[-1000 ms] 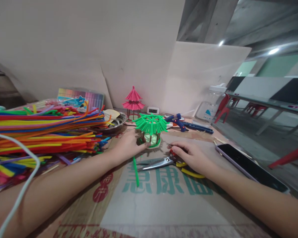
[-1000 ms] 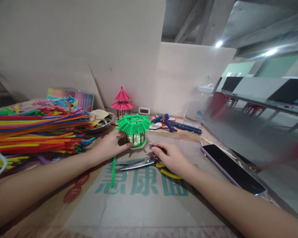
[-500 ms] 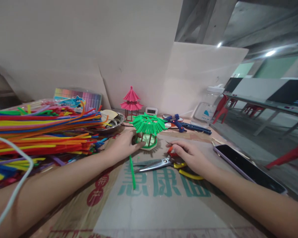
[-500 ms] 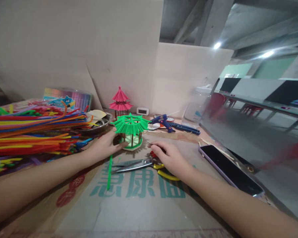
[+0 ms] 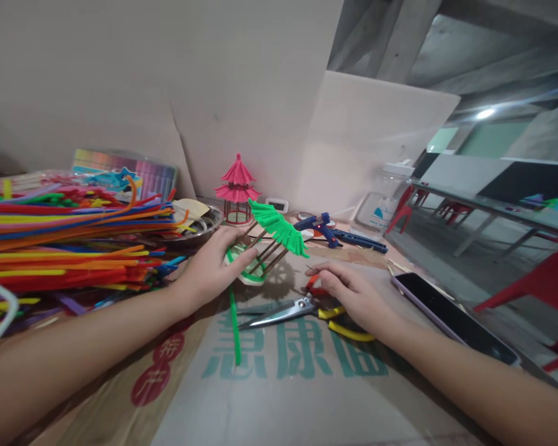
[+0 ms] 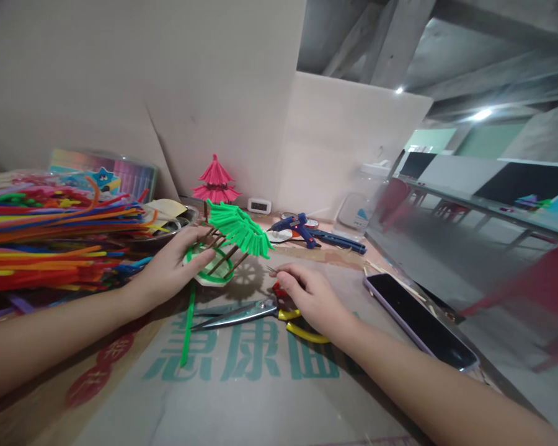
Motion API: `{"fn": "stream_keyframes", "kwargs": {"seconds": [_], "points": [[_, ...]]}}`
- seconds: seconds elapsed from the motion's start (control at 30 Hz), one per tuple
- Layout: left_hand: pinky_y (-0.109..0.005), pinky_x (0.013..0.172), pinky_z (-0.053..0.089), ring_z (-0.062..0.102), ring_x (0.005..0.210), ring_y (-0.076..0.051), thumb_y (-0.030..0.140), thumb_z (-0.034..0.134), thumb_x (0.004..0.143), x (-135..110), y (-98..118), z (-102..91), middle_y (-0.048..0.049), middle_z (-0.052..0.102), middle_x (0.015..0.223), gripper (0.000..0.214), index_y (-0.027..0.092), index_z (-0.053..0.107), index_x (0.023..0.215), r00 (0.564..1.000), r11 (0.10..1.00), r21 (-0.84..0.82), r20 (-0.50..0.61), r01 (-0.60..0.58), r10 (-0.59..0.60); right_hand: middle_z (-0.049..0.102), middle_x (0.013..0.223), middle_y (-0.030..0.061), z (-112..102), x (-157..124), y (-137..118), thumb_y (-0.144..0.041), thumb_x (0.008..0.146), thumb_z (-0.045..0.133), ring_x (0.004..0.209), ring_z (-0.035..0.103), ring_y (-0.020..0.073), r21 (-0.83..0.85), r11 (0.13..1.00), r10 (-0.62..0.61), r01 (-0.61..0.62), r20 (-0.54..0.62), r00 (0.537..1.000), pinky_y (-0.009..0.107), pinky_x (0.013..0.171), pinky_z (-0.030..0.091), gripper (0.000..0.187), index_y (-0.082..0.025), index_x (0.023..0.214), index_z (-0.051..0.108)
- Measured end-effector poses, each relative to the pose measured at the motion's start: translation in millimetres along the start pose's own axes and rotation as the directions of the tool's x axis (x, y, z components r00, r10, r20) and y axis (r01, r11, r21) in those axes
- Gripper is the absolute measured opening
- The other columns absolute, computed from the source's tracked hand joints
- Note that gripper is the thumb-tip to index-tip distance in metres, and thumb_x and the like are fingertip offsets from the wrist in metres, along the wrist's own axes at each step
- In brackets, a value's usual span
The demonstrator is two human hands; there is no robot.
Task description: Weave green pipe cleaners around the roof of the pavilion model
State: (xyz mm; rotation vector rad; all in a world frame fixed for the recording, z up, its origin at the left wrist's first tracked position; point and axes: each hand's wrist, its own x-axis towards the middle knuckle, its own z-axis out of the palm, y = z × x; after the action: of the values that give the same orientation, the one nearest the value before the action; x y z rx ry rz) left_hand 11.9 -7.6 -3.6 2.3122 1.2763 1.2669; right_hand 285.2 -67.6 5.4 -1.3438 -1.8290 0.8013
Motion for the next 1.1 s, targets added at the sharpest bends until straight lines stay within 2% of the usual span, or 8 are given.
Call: {"fn": "stream_keyframes", "kwargs": {"seconds": [0.17, 0.37, 0.53, 0.67, 0.77, 0.97, 1.1], "points": [[-0.043, 0.109, 0.044, 0.058, 0.120, -0.030, 0.059, 0.054, 0.089, 1, 4, -1.4, -0.0107, 0.064, 0.124, 0.049, 0.019, 0.063, 0.117, 0.999, 0.999, 0.041, -0.035, -0.025, 0.026, 0.077, 0.084, 0.0080, -1, 1, 1, -0.046, 0.093, 0.045, 0.082, 0.072, 0.0263, -0.053, 0.998, 0.013, -0.013, 0.003, 1.000, 0.034, 0.066, 0.057, 0.041, -0.020, 0.099, 0.076], [-0.042, 0.107, 0.046, 0.060, 0.115, -0.030, 0.057, 0.054, 0.086, 1, 11, -2.5, -0.0087, 0.065, 0.120, 0.050, 0.019, 0.059, 0.118, 0.998, 0.999, 0.035, -0.053, 0.020, -0.018, 0.078, 0.080, 0.0079, -1, 2, 5, -0.044, 0.093, 0.047, 0.081, 0.073, 0.0269, -0.065, 0.997, 0.035, -0.036, -0.005, 0.999, 0.035, 0.065, 0.059, 0.040, -0.021, 0.098, 0.079], [-0.044, 0.107, 0.045, 0.060, 0.116, -0.030, 0.055, 0.054, 0.085, 0, 10, -0.3, -0.0091, 0.065, 0.119, 0.046, 0.020, 0.058, 0.115, 0.999, 0.999, 0.041, -0.050, -0.009, 0.011, 0.080, 0.091, 0.0092, -1, 3, 5, -0.045, 0.091, 0.048, 0.087, 0.074, 0.0280, -0.095, 0.995, 0.018, -0.021, -0.034, 0.999, 0.036, 0.069, 0.059, 0.039, -0.021, 0.097, 0.079], [-0.046, 0.107, 0.045, 0.059, 0.119, -0.032, 0.053, 0.055, 0.083, -2, 8, 1.0, -0.0099, 0.064, 0.122, 0.049, 0.019, 0.056, 0.119, 0.999, 0.999, 0.044, -0.046, 0.004, -0.002, 0.080, 0.100, 0.0098, -2, 3, 3, -0.046, 0.090, 0.051, 0.097, 0.073, 0.0294, -0.106, 0.994, 0.001, -0.007, -0.050, 0.999, 0.039, 0.080, 0.058, 0.036, -0.022, 0.098, 0.077], [-0.046, 0.107, 0.045, 0.059, 0.120, -0.032, 0.050, 0.055, 0.083, -2, 6, 1.1, -0.0092, 0.063, 0.123, 0.048, 0.019, 0.055, 0.120, 0.999, 0.999, 0.038, -0.037, 0.025, -0.024, 0.079, 0.101, 0.0107, -2, 2, 4, -0.047, 0.090, 0.052, 0.094, 0.072, 0.0280, -0.088, 0.996, 0.006, -0.012, -0.069, 0.998, 0.039, 0.083, 0.057, 0.037, -0.019, 0.103, 0.073], [-0.044, 0.107, 0.045, 0.057, 0.121, -0.030, 0.049, 0.051, 0.089, -2, 5, 1.6, -0.0101, 0.061, 0.122, 0.042, 0.018, 0.053, 0.117, 0.994, 0.995, 0.050, -0.051, -0.091, 0.094, 0.075, 0.090, 0.0083, -1, 1, 7, -0.049, 0.090, 0.051, 0.079, 0.070, 0.0235, 0.000, 0.996, 0.087, -0.087, -0.047, 0.995, 0.033, 0.069, 0.056, 0.037, -0.019, 0.102, 0.068], [-0.045, 0.108, 0.044, 0.056, 0.124, -0.030, 0.047, 0.051, 0.091, -3, 5, 0.8, -0.0110, 0.059, 0.125, 0.038, 0.019, 0.051, 0.117, 0.990, 0.989, 0.059, -0.039, -0.133, 0.135, 0.075, 0.089, 0.0072, -1, 1, 7, -0.047, 0.090, 0.051, 0.080, 0.069, 0.0232, -0.037, 0.998, 0.051, -0.053, -0.067, 0.996, 0.034, 0.072, 0.054, 0.034, -0.019, 0.100, 0.068]]}}
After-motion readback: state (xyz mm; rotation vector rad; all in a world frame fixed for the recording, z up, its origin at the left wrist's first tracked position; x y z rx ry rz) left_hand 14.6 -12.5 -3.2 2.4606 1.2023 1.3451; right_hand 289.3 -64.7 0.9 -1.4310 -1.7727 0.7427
